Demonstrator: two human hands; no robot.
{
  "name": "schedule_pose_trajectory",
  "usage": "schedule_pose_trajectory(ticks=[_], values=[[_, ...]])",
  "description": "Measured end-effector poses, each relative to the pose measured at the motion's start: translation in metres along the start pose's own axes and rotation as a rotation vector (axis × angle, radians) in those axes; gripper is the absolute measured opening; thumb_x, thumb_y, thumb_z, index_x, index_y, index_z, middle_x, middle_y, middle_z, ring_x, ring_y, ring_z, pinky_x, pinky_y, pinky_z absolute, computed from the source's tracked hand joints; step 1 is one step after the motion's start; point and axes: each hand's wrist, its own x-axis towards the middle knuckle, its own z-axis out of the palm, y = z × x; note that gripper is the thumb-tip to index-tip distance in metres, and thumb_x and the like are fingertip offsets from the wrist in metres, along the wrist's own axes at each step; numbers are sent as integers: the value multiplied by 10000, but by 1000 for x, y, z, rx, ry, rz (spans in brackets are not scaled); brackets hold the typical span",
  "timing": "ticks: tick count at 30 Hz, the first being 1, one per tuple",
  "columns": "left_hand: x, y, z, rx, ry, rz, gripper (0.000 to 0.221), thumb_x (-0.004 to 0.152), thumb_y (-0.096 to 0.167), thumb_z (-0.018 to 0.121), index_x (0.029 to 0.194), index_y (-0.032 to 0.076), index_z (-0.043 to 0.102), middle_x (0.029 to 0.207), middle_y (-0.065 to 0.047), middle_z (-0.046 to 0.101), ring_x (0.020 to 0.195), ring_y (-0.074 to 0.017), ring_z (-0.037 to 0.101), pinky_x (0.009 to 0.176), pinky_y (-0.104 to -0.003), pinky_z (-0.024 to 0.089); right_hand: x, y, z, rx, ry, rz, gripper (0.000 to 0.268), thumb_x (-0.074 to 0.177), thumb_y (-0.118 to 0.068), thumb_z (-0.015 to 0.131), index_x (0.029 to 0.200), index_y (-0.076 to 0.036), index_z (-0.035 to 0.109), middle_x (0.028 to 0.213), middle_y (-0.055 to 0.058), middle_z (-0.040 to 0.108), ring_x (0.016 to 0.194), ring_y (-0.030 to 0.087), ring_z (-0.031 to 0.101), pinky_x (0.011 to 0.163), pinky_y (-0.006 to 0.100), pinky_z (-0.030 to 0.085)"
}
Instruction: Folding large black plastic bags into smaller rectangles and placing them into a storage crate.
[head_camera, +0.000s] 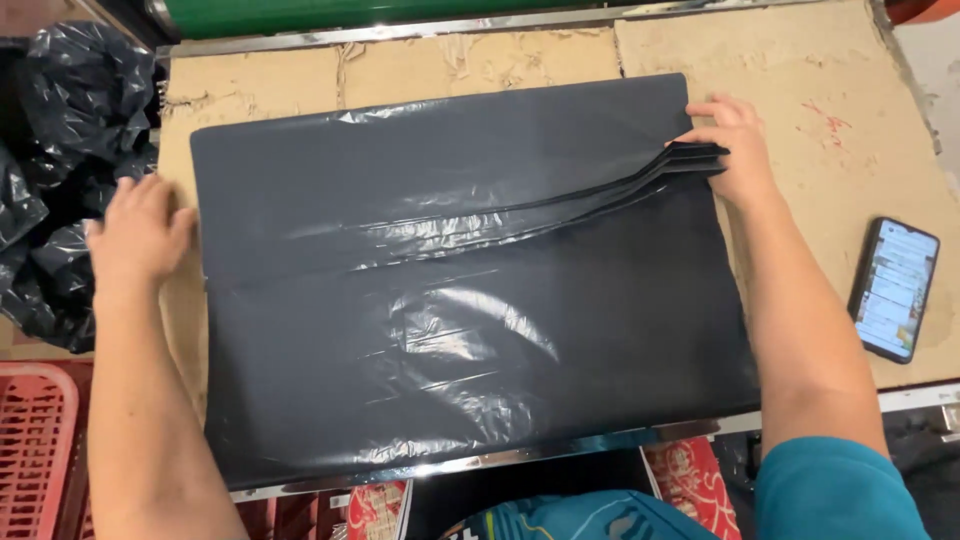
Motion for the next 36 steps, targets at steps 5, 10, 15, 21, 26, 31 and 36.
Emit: schedule_pose_trajectory(ticks=[5,10,15,21,26,31,36], values=[[18,43,5,191,301,135,443,987,265,544,1344,7,589,1496,-212,509,1453,-334,353,954,-718,306,-5,-37,-20,273,-8,145,191,954,13,677,1037,-145,746,1399,150,541,1316,264,481,1081,389,439],[45,163,5,42,201,293,536,1006,386,486,1419,45,479,1557,-150,412,1466,-342,257,1055,-717,178,-16,-44,-29,315,-51,191,225,958,52,634,1041,-131,735,1441,155,503,1373,314,479,1127,394,416],[42,207,33,-14,-32,310,743,984,566,340,1561,104,273,1638,-90,215,1485,-420,66,1086,-770,71,-10,-53,-44,160,-296,357,392,874,112,568,1091,-158,749,1547,137,426,1374,281,448,1144,387,345],[35,227,54,122,17,301,745,980,565,335,1537,70,321,1636,-115,220,1479,-441,45,1058,-789,117,60,-142,32,-595,-52,-465,273,699,-162,681,850,-374,764,1245,-16,741,1258,310,627,888,475,471],[32,261,77,-13,61,459,669,973,447,381,1580,184,282,1661,-49,202,1537,-326,66,1138,-746,154,88,-231,177,-149,-107,-373,734,1008,-609,488,1490,-59,433,1514,195,448,1427,347,392,1142,591,304],[46,186,57,20,59,348,692,981,538,384,1561,164,339,1651,-52,236,1518,-354,84,1067,-794,126,82,-159,110,-417,-188,-135,752,947,-589,477,1418,-3,476,1508,217,430,1430,359,324,1115,657,220],[85,117,36,59,27,-29,515,1016,359,330,1455,109,432,1529,-101,421,1335,-360,351,934,-686,348,92,-52,70,-689,-168,141,367,1014,-355,454,1217,-112,639,1222,113,653,1104,308,618,858,544,398]])
